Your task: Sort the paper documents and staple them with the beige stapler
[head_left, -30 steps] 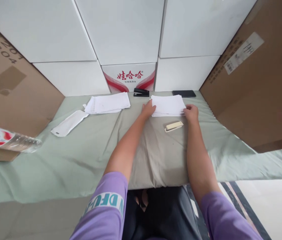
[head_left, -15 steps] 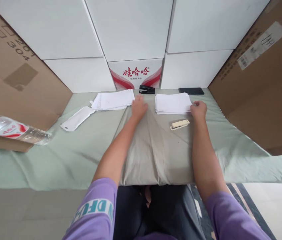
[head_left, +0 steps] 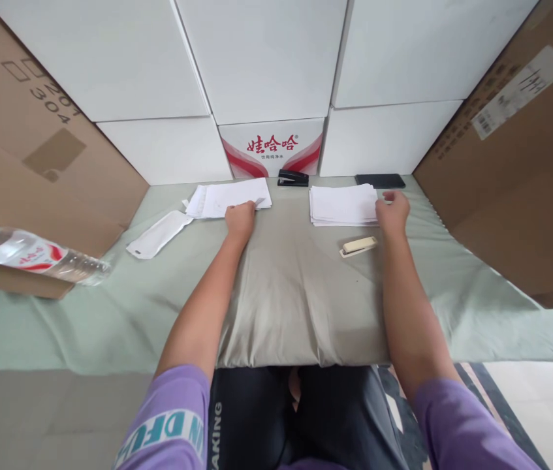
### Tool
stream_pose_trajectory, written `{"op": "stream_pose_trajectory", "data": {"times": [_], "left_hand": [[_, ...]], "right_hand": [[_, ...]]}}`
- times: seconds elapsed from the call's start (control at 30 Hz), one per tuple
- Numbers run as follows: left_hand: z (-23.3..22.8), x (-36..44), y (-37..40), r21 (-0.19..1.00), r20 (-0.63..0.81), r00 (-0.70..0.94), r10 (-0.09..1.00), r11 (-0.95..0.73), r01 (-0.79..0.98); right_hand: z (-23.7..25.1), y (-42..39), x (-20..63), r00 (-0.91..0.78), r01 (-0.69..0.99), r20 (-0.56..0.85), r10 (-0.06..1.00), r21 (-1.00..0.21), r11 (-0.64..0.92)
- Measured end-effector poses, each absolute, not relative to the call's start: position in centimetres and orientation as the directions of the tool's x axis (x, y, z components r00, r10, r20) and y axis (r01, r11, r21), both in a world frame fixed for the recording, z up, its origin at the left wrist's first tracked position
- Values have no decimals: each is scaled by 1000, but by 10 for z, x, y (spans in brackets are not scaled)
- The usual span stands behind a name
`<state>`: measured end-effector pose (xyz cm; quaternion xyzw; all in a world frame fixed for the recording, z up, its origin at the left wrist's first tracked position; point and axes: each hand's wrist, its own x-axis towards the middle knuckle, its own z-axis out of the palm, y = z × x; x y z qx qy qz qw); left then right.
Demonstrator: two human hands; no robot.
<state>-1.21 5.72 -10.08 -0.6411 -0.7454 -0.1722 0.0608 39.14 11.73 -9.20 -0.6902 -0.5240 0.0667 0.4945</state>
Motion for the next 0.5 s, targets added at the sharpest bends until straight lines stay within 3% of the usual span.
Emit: {"op": "stream_pose_trajectory", "data": {"times": [0.07, 0.17, 0.27, 0.5], "left_hand": [[-101, -14, 60, 293, 357, -277, 892, 175, 940], [-106, -14, 60, 556, 362, -491, 792, 239, 796], [-112, -13, 59, 723, 371, -571, 732, 158, 672], [-117, -16, 57, 755, 444, -553, 705, 39, 655]], "right_hand": [[-89, 117, 388, 436, 652, 427, 792, -757, 49], [-85, 116, 384, 427, 648, 436, 792, -759, 68], [-80, 114, 379, 409, 644, 444, 797, -759, 92], [-69, 107, 356, 327, 630, 503, 800, -747, 212]]}}
